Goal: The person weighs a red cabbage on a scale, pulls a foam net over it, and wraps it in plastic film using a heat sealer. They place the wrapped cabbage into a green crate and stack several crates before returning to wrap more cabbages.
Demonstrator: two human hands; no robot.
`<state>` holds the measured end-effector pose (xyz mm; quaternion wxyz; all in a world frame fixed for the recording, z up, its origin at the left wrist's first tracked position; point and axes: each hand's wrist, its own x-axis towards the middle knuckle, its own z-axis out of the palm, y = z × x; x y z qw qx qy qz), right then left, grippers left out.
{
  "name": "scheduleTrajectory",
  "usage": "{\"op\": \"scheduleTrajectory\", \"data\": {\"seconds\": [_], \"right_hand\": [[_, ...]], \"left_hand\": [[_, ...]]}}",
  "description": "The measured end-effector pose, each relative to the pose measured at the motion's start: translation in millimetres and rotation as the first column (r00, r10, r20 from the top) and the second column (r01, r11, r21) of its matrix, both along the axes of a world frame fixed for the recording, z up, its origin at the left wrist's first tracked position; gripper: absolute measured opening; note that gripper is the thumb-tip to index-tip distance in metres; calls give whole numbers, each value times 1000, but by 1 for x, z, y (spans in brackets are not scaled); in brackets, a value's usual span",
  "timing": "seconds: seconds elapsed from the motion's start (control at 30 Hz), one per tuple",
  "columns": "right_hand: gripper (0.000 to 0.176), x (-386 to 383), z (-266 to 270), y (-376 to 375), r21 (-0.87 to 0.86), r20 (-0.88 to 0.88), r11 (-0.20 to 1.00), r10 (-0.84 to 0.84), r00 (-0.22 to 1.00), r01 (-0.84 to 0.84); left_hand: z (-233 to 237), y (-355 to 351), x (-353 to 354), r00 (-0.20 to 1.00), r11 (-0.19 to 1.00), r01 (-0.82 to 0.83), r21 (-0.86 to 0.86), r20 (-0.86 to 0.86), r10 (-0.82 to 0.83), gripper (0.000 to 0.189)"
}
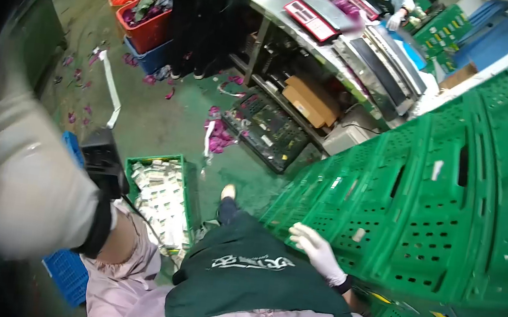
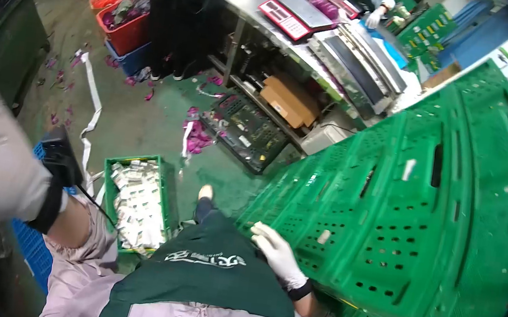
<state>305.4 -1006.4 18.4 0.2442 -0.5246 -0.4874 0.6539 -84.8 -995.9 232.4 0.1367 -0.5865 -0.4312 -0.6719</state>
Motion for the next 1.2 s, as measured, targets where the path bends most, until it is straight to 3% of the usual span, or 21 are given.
{"op": "scheduleTrajectory", "data": {"seconds": [0.03,0.07,0.1,0.17,0.2,0.23,0.27,0.33,0.4,0.47,0.53,0.57,0.63,0.77,0.83,0.97,1.03,1.07,1.1,1.13,1.2], "right_hand": [[38,-7,-8,17,13,-1,1000,-23,1000,23],[36,-13,-15,34,27,1,998,-50,999,50],[36,-21,-18,53,11,7,996,-89,996,89],[36,-28,-53,91,35,-57,987,-157,986,159],[36,-33,-66,107,23,-90,983,-180,979,183],[34,-38,-72,126,-56,-170,977,-214,962,208],[33,-45,-74,143,45,-242,985,-151,959,167],[31,-65,-56,181,51,-50,972,-228,972,231],[29,-73,-54,215,145,10,964,-228,974,224],[26,-81,-55,245,214,121,961,-202,972,173],[26,-90,-55,273,170,205,980,-136,969,102],[26,-97,-56,285,158,210,983,-131,969,98],[26,-110,-59,309,177,288,984,-59,956,7],[26,-137,-84,345,106,190,994,-39,981,19],[25,-152,-89,362,18,225,998,-63,972,60],[25,-179,-106,401,-17,357,999,-22,934,30],[26,-200,-111,422,-26,373,1000,2,928,8],[26,-211,-117,435,-39,360,999,8,933,7],[26,-222,-122,445,-40,363,999,-1,932,16],[26,-231,-128,454,-26,339,1000,-3,941,12],[26,-248,-127,464,-10,326,999,-30,945,35]], "left_hand": [[31,6,-11,926,906,373,200,-13,-378,18],[44,16,-16,712,639,672,373,-91,-696,11],[24,28,-12,717,649,672,355,-93,-691,11],[-49,58,-4,744,816,464,344,349,-570,30],[-73,74,-8,993,950,120,-289,44,-112,31],[-83,95,-15,962,762,41,-646,-179,-204,36],[-119,112,-16,970,505,190,-842,83,-227,43],[-199,119,-31,984,97,131,-987,117,-136,44],[-305,100,-51,981,64,170,-983,163,-110,40],[-368,83,-65,966,23,250,-968,248,-66,34],[-429,57,-80,924,8,316,-949,310,226,33],[-440,51,-86,922,-4,319,-948,310,233,33],[-456,42,-97,760,22,464,-885,411,503,30],[-511,24,-149,711,-35,516,-856,405,574,24],[-521,43,-178,248,153,705,-692,443,861,19],[-553,128,-238,305,139,682,-718,452,839,23],[-539,191,-270,141,257,732,-631,510,849,27],[-525,223,-287,313,204,719,-664,572,758,26],[-517,260,-301,333,188,710,-679,559,759,24],[-491,297,-306,288,304,700,-646,645,708,24],[-463,352,-329,446,239,678,-695,647,618,26]]}}
